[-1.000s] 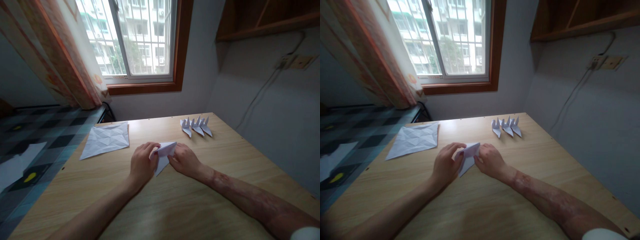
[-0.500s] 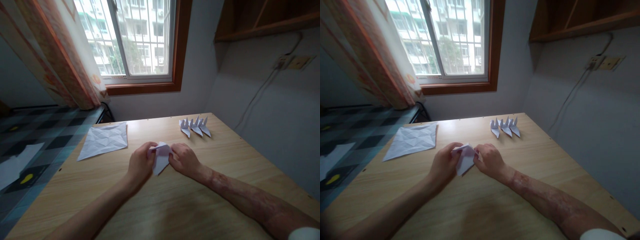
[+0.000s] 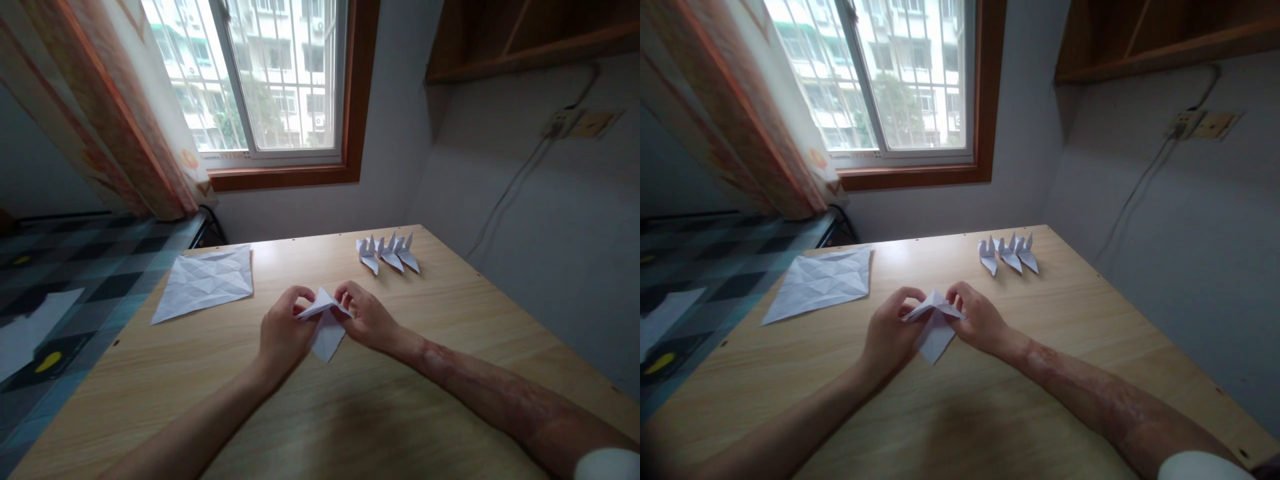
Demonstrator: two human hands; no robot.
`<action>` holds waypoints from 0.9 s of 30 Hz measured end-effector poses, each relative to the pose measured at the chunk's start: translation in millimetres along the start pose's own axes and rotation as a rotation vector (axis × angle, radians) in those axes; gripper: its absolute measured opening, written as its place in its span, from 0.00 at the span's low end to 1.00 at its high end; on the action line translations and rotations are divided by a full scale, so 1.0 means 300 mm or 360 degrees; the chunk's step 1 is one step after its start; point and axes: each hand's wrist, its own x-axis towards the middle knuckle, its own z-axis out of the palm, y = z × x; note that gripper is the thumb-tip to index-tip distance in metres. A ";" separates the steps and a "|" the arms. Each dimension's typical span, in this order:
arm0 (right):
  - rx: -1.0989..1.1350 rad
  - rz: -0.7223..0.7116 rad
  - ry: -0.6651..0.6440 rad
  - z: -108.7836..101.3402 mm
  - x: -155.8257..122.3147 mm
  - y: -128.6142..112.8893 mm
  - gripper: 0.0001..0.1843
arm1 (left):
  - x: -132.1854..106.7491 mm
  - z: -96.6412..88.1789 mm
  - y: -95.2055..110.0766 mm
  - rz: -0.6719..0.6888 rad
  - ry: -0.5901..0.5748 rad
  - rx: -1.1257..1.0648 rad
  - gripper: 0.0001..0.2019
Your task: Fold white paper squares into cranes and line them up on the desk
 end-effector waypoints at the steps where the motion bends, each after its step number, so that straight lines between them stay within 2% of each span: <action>1: 0.0047 0.0002 -0.0009 0.000 -0.001 -0.002 0.08 | -0.001 -0.001 0.003 0.0023 0.0028 0.0041 0.10; 4: 0.0166 -0.0017 -0.0062 0.005 -0.002 0.000 0.09 | 0.003 -0.007 0.010 0.0137 0.0101 0.0187 0.08; 7: 0.0275 0.0019 -0.0113 0.013 -0.004 0.011 0.12 | 0.012 -0.014 0.009 0.0241 0.0098 0.0346 0.05; 17: 0.0209 0.0034 -0.0164 -0.007 0.008 -0.027 0.05 | 0.046 -0.022 -0.009 0.0165 0.0121 0.0567 0.02; 23: 0.0155 0.0059 -0.0138 -0.003 0.006 -0.021 0.08 | 0.059 -0.029 -0.014 0.0159 0.0074 0.0738 0.00; 27: 0.0158 0.0074 -0.0132 -0.001 0.007 -0.018 0.12 | 0.061 -0.041 -0.019 0.0271 -0.0010 0.0906 0.05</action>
